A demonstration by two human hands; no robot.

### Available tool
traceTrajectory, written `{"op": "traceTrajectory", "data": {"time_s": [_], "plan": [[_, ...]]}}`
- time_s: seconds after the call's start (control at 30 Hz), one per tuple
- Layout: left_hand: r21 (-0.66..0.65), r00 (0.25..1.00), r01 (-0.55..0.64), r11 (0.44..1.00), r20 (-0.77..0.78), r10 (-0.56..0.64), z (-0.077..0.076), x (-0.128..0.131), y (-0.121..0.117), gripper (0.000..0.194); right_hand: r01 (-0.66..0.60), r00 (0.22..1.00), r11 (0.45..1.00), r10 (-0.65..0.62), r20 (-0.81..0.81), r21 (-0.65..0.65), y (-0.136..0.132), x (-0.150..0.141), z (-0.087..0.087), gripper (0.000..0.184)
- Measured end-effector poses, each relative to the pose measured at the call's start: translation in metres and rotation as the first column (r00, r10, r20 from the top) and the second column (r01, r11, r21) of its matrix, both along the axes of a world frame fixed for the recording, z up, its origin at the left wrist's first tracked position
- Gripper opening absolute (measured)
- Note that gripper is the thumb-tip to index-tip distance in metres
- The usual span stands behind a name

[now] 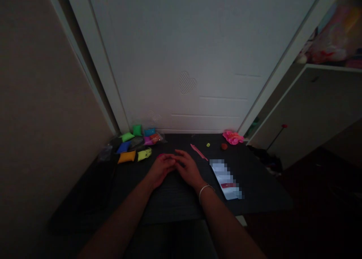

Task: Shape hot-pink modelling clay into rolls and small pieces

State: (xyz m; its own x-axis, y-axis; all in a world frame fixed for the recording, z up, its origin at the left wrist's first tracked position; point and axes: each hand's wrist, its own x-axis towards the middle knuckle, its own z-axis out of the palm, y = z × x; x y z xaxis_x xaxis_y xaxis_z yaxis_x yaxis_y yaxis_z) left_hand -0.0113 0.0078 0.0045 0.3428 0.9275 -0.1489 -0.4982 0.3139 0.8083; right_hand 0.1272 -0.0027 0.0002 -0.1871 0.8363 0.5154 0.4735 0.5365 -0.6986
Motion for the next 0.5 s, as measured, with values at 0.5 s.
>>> {"op": "traceTrajectory", "data": {"time_s": [0.5], "plan": [[-0.024, 0.991, 0.132, 0.991, -0.017, -0.133, -0.0010, -0.0022, -0.0004, 0.019, 0.073, 0.997, 0.997, -0.073, 0.000, 0.029, -0.0008, 0.0014, 0.0000, 0.016]]}}
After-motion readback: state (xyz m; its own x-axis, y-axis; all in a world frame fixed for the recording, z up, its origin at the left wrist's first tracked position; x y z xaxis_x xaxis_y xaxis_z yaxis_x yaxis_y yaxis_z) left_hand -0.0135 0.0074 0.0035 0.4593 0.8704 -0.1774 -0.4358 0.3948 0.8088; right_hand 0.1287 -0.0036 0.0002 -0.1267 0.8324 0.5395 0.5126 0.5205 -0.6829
